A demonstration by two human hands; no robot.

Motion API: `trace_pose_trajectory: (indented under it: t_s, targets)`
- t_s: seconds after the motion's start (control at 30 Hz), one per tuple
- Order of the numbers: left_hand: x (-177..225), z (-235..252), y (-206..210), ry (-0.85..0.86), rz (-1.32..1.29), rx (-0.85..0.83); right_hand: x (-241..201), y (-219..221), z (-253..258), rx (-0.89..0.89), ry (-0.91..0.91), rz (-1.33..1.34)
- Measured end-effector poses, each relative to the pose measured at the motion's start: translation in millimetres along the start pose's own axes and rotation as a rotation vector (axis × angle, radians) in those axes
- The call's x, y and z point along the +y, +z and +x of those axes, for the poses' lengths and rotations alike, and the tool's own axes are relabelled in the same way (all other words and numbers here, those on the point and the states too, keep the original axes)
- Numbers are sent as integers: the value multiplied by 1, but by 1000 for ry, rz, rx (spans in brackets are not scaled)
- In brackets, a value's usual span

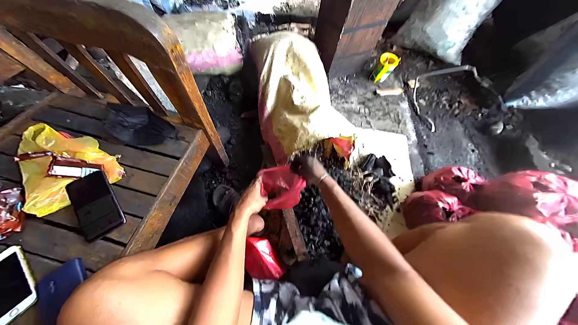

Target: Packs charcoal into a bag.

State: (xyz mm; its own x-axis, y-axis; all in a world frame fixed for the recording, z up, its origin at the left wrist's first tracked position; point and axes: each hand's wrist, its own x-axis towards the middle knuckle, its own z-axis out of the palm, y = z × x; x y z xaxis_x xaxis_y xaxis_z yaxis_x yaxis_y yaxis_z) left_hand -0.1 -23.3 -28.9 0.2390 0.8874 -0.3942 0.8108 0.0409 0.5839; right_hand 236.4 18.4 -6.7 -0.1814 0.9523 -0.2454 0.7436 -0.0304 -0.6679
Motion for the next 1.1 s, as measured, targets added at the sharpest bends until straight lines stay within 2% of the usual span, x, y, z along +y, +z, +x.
trace_pose_trajectory:
  t_s: [0.07, 0.13, 0.2, 0.23, 0.3, 0.37, 0.5, 0.57, 0.63, 0.7, 0.8, 0.87, 1.0, 1.1]
  targets:
    - [-11, -1, 5, -50, -8, -5, 39, 5, 1, 189, 156, 108]
    - [-19, 3, 12, -27, -34, 42, 81, 14, -5, 259, 357, 95]
    - [-17, 6, 14, -2, -40, 58, 116, 35, -17, 202, 481, 34]
    - [-14, 8, 14, 0, -33, 47, 122, 46, -24, 106, 519, -3]
    - [-9, 10, 12, -10, -10, 19, 121, 65, -35, -139, 543, -97]
    - [-8, 9, 11, -24, -9, 9, 114, 82, -45, -283, 585, -216]
    - [-12, 11, 10, -18, -24, 6, 100, 100, -60, -246, 614, -380]
    - [-10, 12, 11, -1, -10, 2, 99, 92, -55, -253, 620, -359]
    - [-9, 10, 11, 19, -6, -13, 102, 74, -45, -218, 629, -226]
    - [-9, 8, 11, 38, -4, -23, 99, 42, -35, -108, 581, -56]
    - [-4, 6, 9, 51, -15, -31, 75, -14, -23, 107, 392, 83]
    - [0, 7, 10, 61, -20, -35, 54, -37, -17, 148, 250, 97]
    - [5, 8, 10, 73, -18, -49, -1, -30, -19, 34, -9, 67]
    - [5, 5, 7, 55, -28, -50, -9, -9, -10, 89, -14, 72]
